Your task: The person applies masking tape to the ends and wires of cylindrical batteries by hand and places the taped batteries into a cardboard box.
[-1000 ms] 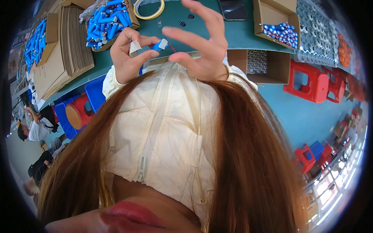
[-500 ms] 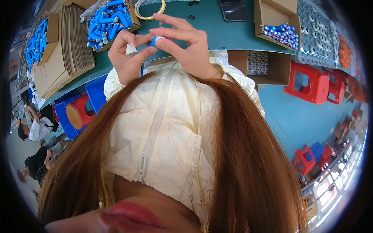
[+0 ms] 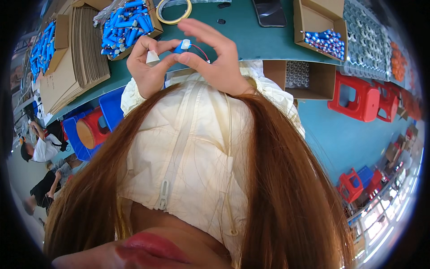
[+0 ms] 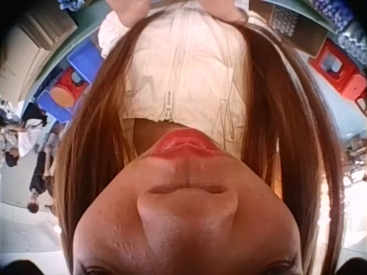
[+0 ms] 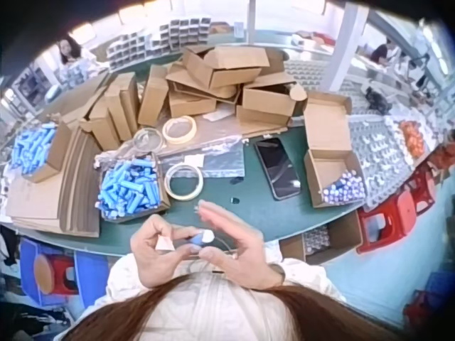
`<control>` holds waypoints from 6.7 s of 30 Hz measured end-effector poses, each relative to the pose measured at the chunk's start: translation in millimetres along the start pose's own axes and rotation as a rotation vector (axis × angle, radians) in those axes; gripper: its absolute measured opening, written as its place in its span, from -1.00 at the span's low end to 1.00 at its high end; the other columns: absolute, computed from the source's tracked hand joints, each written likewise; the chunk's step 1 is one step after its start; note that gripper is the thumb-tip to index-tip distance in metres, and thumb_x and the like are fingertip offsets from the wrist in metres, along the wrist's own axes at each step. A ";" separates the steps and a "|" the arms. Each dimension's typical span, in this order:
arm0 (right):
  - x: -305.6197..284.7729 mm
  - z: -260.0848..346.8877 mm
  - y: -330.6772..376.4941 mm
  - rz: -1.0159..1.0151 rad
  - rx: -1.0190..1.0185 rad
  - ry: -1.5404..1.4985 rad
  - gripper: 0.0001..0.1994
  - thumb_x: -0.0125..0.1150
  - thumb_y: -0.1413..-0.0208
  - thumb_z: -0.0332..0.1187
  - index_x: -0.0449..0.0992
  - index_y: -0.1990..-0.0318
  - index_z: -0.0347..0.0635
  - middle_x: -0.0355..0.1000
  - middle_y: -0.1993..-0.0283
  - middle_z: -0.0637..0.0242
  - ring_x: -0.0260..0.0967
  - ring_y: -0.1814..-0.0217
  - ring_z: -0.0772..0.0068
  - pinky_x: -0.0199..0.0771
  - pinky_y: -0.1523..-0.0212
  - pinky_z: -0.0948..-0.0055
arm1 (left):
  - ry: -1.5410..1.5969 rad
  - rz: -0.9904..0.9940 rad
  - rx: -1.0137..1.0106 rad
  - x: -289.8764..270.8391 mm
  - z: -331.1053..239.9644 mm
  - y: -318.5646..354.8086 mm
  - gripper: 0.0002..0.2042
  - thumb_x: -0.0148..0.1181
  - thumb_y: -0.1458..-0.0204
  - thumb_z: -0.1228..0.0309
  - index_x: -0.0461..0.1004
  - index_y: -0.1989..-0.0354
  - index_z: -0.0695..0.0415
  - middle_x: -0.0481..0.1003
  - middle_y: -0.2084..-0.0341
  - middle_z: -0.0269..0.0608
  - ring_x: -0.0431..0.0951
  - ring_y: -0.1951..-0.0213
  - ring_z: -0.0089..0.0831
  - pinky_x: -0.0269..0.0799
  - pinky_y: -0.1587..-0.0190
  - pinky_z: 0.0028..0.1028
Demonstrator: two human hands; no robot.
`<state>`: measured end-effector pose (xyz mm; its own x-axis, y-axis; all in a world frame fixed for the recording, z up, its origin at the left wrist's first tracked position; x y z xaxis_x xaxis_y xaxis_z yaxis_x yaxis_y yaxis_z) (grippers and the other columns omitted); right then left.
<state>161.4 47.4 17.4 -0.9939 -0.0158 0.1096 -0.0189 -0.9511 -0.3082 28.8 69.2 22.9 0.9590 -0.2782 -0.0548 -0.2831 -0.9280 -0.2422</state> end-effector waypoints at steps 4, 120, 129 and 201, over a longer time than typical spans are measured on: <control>-9.8 23.3 0.3 -0.062 -0.293 0.256 -0.66 0.29 0.20 -0.47 0.54 0.15 -0.21 0.34 -0.05 0.13 0.35 0.10 0.30 0.34 0.09 0.43 | -0.008 -0.017 -0.018 -1.1 -0.2 -0.3 -0.66 0.21 0.23 0.75 0.14 0.46 0.15 0.55 0.41 -0.01 0.48 0.32 -0.55 0.39 0.24 -0.56; 30.3 28.9 -23.1 0.048 -0.426 0.475 -0.85 0.24 0.25 -0.68 0.52 0.43 -0.34 0.41 0.48 0.19 0.31 0.44 0.27 0.28 0.46 0.45 | -0.202 0.135 -0.130 -19.2 -8.2 -7.8 -0.84 0.13 0.05 0.42 0.46 0.35 0.26 0.50 0.72 -0.30 0.46 0.66 -0.56 0.31 0.57 -0.57; 19.9 25.8 -29.1 0.111 -0.278 0.409 -0.95 0.17 0.12 -0.65 0.50 0.45 -0.37 0.43 0.44 0.18 0.35 0.40 0.39 0.32 0.35 0.54 | -0.127 0.168 -0.201 -10.9 -3.0 -9.7 -0.84 0.15 0.06 0.44 0.47 0.32 0.25 0.52 0.68 -0.26 0.45 0.64 -0.66 0.33 0.57 -0.62; -15.1 29.3 0.2 -0.166 -0.223 0.288 -0.94 0.25 0.19 -0.59 0.51 0.49 -0.30 0.44 0.51 0.27 0.30 0.48 0.38 0.26 0.43 0.53 | 0.368 0.065 -0.355 19.7 15.9 -4.8 -0.92 0.14 0.13 0.59 0.48 0.57 0.37 0.45 0.73 -0.22 0.45 0.67 -0.57 0.36 0.59 -0.62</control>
<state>179.6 38.4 43.4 -0.9647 0.2495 -0.0844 -0.1733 -0.8427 -0.5098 49.3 72.1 7.6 0.8879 -0.3474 0.3015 -0.3912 -0.9151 0.0978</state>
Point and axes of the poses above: each hand's wrist, its own y-axis away from the middle knuckle, its own x-axis out of the palm, z = x × y, the point moved 9 cm from there along -y, towards the middle knuckle
